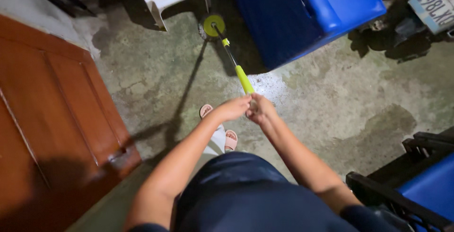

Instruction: The person cleans a concrete floor by moving a circular mop head across the surface.

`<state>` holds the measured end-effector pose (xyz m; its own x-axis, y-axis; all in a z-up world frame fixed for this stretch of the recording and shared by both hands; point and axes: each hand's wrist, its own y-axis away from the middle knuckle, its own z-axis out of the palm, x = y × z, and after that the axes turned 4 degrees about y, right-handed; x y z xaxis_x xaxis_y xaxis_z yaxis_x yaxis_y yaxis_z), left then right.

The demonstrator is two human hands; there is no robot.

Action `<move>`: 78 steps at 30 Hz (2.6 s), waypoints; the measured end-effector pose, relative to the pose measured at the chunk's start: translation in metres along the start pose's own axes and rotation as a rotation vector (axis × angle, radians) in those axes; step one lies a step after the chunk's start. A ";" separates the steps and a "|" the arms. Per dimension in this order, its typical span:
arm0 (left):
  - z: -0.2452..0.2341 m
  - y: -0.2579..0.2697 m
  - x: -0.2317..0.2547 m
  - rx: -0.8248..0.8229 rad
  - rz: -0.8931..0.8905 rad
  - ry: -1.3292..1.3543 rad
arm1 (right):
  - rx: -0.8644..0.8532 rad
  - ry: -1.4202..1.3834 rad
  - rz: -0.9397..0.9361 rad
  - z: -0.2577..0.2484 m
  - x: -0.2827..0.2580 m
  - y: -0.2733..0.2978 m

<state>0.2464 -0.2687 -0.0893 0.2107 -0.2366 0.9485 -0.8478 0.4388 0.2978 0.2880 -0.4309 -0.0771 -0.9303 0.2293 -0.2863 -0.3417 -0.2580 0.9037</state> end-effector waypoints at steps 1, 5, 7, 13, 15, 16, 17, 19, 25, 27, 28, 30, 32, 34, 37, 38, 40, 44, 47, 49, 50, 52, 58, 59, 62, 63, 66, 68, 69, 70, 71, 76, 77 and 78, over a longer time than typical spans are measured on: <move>-0.002 0.003 0.008 -0.005 -0.003 0.003 | 0.030 -0.030 -0.036 -0.003 0.002 0.009; -0.008 0.017 0.048 -0.082 -0.100 -0.102 | 0.003 -0.099 -0.140 -0.004 0.009 0.065; -0.009 0.017 0.061 -0.094 -0.032 -0.180 | 0.040 -0.122 -0.126 0.001 0.009 0.102; -0.023 0.001 0.103 -0.266 -0.050 -0.229 | 0.206 -0.152 -0.082 0.034 -0.008 0.179; -0.033 -0.005 0.108 -0.276 -0.116 -0.256 | 0.203 -0.150 -0.061 0.046 -0.020 0.175; -0.038 -0.009 0.108 -0.279 -0.118 -0.250 | 0.194 -0.146 -0.044 0.050 -0.025 0.172; -0.044 -0.013 0.107 -0.257 -0.106 -0.269 | 0.197 -0.147 -0.040 0.055 -0.030 0.168; -0.053 -0.021 0.101 -0.240 -0.093 -0.284 | 0.238 -0.098 -0.031 0.064 -0.039 0.154; -0.086 -0.074 0.078 -0.103 -0.082 -0.366 | 0.149 -0.105 -0.093 0.072 -0.072 0.066; -0.104 -0.092 0.074 -0.065 -0.165 -0.379 | 0.122 -0.126 -0.107 0.076 -0.083 0.036; -0.111 -0.098 0.072 -0.069 -0.164 -0.378 | 0.126 -0.161 -0.104 0.080 -0.089 0.023; -0.119 -0.107 0.071 -0.048 -0.240 -0.351 | 0.134 -0.200 -0.103 0.081 -0.090 0.016; -0.115 -0.108 0.069 -0.057 -0.205 -0.378 | 0.215 -0.153 -0.124 0.079 -0.089 0.016; -0.105 -0.110 0.066 -0.070 -0.165 -0.404 | 0.163 -0.158 -0.145 0.071 -0.080 0.024; -0.077 -0.100 0.066 -0.149 -0.161 -0.484 | 0.143 -0.213 -0.142 0.054 -0.055 0.053; -0.066 -0.092 0.067 -0.160 -0.108 -0.507 | 0.175 -0.263 -0.118 0.049 -0.046 0.066; -0.048 -0.077 0.075 -0.169 -0.058 -0.529 | 0.229 -0.283 -0.077 0.040 -0.033 0.097; -0.016 -0.052 0.104 -0.234 0.018 -0.510 | 0.206 -0.335 -0.049 0.023 -0.022 0.160; -0.005 -0.048 0.118 -0.225 0.125 -0.505 | 0.250 -0.334 -0.013 0.015 -0.028 0.183; -0.001 -0.050 0.121 -0.233 0.140 -0.487 | 0.279 -0.324 -0.006 0.011 -0.033 0.186; -0.001 -0.054 0.119 -0.212 0.162 -0.523 | 0.240 -0.326 -0.012 0.010 -0.036 0.183; -0.001 -0.062 0.114 -0.189 0.186 -0.558 | 0.202 -0.326 -0.019 0.008 -0.041 0.177; -0.011 -0.081 0.095 -0.189 0.174 -0.575 | 0.183 -0.239 -0.027 0.012 -0.052 0.152; -0.011 -0.088 0.090 -0.144 0.165 -0.594 | 0.192 -0.215 -0.022 0.012 -0.056 0.145; -0.016 -0.103 0.073 -0.063 0.123 -0.617 | 0.153 -0.163 -0.031 0.013 -0.066 0.116; -0.020 -0.107 0.067 -0.030 0.095 -0.620 | 0.108 -0.135 -0.047 0.014 -0.067 0.106; -0.036 -0.111 0.060 -0.018 0.111 -0.678 | 0.044 -0.165 -0.053 0.025 -0.065 0.084; -0.046 -0.097 0.064 -0.016 0.132 -0.638 | 0.070 -0.184 -0.034 0.035 -0.058 0.086; -0.053 -0.090 0.070 -0.013 0.150 -0.600 | 0.094 -0.204 -0.013 0.041 -0.057 0.089; -0.055 -0.082 0.077 -0.008 0.146 -0.604 | 0.087 -0.200 -0.010 0.043 -0.056 0.099; -0.055 -0.072 0.085 0.023 0.234 -0.632 | 0.013 -0.238 -0.011 0.045 -0.054 0.115; -0.040 -0.029 0.113 0.156 0.480 -0.519 | -0.016 -0.320 0.032 0.060 -0.052 0.194; -0.032 -0.026 0.117 0.187 0.460 -0.454 | -0.030 -0.311 0.006 0.064 -0.052 0.206; -0.027 -0.025 0.119 0.219 0.441 -0.389 | -0.044 -0.301 -0.021 0.067 -0.053 0.213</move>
<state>0.3059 -0.2849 0.0190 -0.3389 -0.3902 0.8561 -0.9034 0.3891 -0.1802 0.2738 -0.4353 0.1523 -0.8441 0.5008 -0.1915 -0.3716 -0.2891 0.8822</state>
